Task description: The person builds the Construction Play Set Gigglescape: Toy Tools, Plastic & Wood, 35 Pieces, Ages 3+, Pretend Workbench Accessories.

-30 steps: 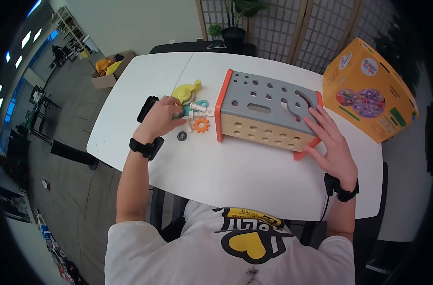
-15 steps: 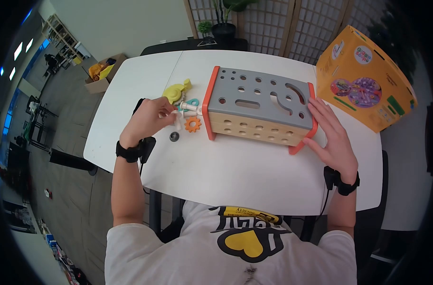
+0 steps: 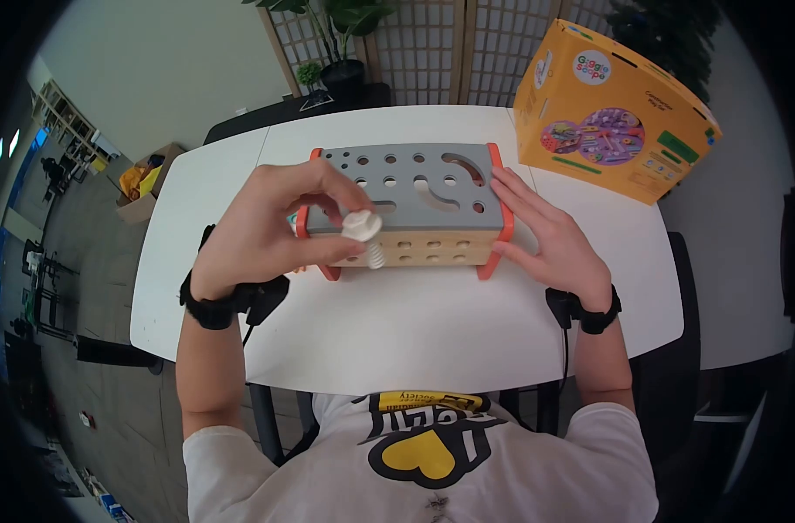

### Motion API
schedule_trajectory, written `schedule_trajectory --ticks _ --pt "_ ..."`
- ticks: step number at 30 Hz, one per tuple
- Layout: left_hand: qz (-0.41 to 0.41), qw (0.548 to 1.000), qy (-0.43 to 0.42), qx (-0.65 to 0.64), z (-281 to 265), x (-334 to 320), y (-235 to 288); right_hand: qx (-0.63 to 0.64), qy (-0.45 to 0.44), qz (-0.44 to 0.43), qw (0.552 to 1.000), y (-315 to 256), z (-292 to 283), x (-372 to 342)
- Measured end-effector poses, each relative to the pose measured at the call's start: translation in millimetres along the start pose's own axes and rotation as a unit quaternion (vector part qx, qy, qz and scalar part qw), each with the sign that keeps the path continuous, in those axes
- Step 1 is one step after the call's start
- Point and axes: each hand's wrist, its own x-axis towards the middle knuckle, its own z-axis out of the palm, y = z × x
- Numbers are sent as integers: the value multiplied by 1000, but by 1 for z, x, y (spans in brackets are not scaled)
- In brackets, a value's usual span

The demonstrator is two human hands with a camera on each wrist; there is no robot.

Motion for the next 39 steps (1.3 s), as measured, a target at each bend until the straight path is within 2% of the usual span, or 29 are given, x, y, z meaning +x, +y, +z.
schedule_trajectory --ticks 1,2,5,11,14,17,20,26,29,32,35,39 --pt "6 1000 6 18 8 12 6 9 1 11 1000 0 0 -1" --pt "48 998 28 36 18 23 1 7 0 12 1000 1 0 -1" --pt "53 989 81 115 46 54 11 0 3 9 1000 4 0 -1" --pt "55 986 14 155 72 94 13 8 4 16 1000 2 0 -1" --pt "99 978 -6 184 76 102 16 15 7 14 1000 1 -1 -2" --pt "88 982 -39 161 76 104 22 -1 15 0 1000 4 0 -3" --pt "126 974 -69 177 70 108 27 -7 13 0 1000 4 0 -2" --pt "115 972 -78 187 75 111 24 -23 10 13 1000 1 0 0" --pt "137 972 -77 173 74 111 25 -23 15 26 999 -4 -1 -1" --pt "146 982 -47 108 76 111 21 -31 17 32 999 -6 -1 1" --pt "200 972 -44 115 76 109 19 -38 25 24 999 -4 3 3" --pt "185 967 -66 165 73 105 28 -30 21 26 999 -8 0 3"
